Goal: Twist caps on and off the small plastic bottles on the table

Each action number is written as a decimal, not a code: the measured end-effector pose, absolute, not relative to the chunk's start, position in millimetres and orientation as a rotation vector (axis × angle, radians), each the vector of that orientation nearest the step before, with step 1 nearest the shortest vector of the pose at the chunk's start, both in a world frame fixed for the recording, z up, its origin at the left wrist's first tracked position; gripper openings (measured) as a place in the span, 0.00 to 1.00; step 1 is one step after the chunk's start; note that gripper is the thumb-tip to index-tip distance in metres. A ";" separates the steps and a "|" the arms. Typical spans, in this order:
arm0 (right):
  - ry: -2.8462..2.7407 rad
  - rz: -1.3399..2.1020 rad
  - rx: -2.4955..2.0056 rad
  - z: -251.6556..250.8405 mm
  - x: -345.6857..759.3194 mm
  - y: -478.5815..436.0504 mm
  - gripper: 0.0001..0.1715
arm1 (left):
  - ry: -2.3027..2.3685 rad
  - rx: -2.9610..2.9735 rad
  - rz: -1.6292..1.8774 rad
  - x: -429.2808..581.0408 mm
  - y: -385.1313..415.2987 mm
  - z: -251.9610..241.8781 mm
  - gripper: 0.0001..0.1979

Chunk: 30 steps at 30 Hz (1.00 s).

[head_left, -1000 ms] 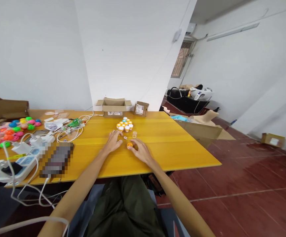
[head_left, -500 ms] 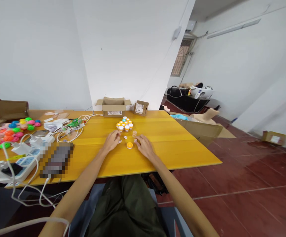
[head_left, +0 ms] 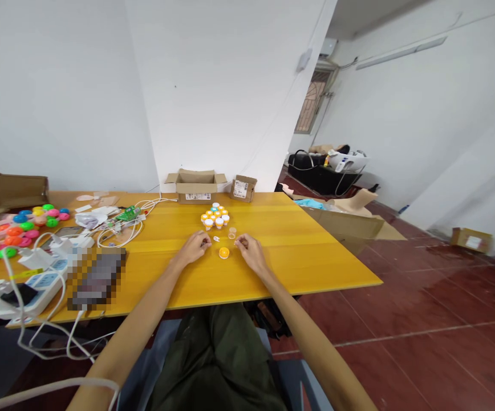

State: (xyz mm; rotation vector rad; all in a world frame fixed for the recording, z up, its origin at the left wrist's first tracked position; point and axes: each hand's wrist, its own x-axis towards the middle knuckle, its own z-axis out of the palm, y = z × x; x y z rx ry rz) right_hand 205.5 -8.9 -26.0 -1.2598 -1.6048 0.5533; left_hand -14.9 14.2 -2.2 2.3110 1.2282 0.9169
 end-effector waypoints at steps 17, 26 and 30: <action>-1.231 1.032 -0.945 -19.5 172.6 9.9 0.18 | 0.958 1.689 1.181 1.0 16.0 -6.2 0.13; -1.204 1.026 -0.957 -20.7 165.0 8.5 0.15 | 0.987 1.538 1.277 4.7 13.6 -5.4 0.09; -1.196 1.030 -0.944 -19.5 162.5 9.0 0.15 | 1.009 1.488 1.312 6.4 11.9 -4.6 0.09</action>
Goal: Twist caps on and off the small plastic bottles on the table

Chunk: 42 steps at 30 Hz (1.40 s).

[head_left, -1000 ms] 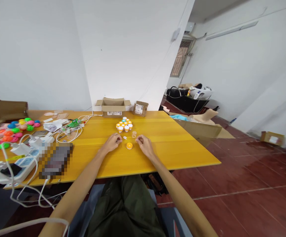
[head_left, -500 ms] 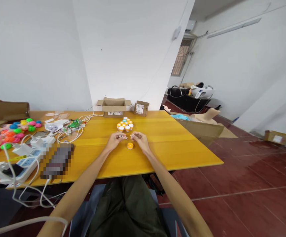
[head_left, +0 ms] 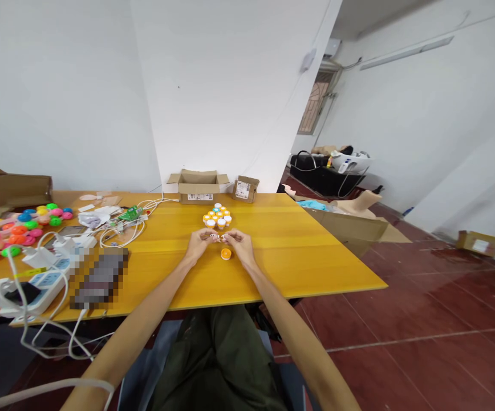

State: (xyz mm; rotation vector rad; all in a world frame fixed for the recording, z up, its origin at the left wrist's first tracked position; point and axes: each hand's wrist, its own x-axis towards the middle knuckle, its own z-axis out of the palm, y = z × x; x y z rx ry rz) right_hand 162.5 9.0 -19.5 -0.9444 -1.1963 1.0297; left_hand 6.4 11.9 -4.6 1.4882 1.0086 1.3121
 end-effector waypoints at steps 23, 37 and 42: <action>-1.256 0.677 -1.003 -12.6 148.8 -2.0 0.10 | 1.063 1.221 1.414 20.8 8.8 -5.8 0.08; -1.339 0.395 -1.126 -15.6 150.4 -2.2 0.09 | 0.933 1.045 1.320 27.5 4.0 -5.0 0.16; -1.331 0.433 -1.075 -15.0 149.9 -2.7 0.09 | 0.958 1.048 1.318 27.9 2.0 -3.4 0.17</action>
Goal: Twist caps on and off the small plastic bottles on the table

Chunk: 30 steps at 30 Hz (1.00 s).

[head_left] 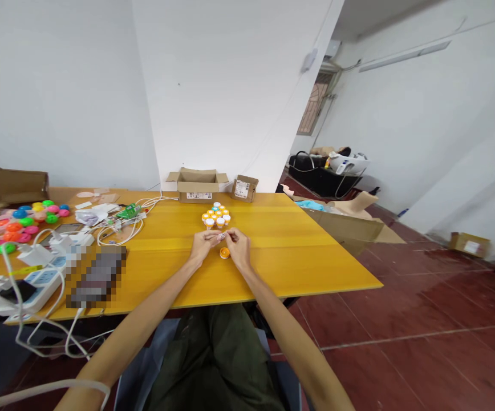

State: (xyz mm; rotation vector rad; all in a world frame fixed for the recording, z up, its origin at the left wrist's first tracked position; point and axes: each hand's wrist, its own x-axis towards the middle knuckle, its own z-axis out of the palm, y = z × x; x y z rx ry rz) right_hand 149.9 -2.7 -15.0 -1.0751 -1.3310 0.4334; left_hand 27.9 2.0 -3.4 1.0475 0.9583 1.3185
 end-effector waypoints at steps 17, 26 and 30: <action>-1.512 0.381 -0.997 -14.5 152.4 -8.6 0.12 | 0.878 1.022 1.346 26.1 1.5 -3.2 0.17; -1.507 0.370 -1.040 -14.3 151.8 -9.1 0.13 | 0.891 1.090 1.366 25.4 1.9 -5.7 0.17; -1.506 0.405 -1.035 -15.0 151.4 -8.8 0.13 | 0.892 1.123 1.395 26.3 3.4 -6.7 0.17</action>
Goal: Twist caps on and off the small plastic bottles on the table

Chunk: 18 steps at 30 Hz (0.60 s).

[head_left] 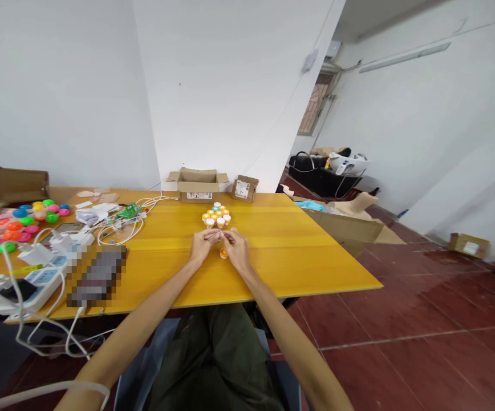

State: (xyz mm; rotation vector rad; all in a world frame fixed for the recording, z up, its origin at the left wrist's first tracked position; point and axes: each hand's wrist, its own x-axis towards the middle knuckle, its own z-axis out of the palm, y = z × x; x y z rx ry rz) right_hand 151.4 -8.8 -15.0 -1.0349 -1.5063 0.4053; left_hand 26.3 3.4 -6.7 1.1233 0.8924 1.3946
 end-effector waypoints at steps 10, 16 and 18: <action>-1.520 0.429 -1.020 -17.7 152.2 -6.7 0.11 | 0.932 1.200 1.402 25.2 3.4 -4.5 0.11; -1.598 0.328 -1.044 -18.9 153.4 -6.7 0.12 | 0.936 1.231 1.398 26.6 0.6 -2.3 0.09; -1.618 0.306 -1.049 -19.4 154.1 -6.7 0.12 | 0.932 1.230 1.383 27.1 0.3 -2.1 0.10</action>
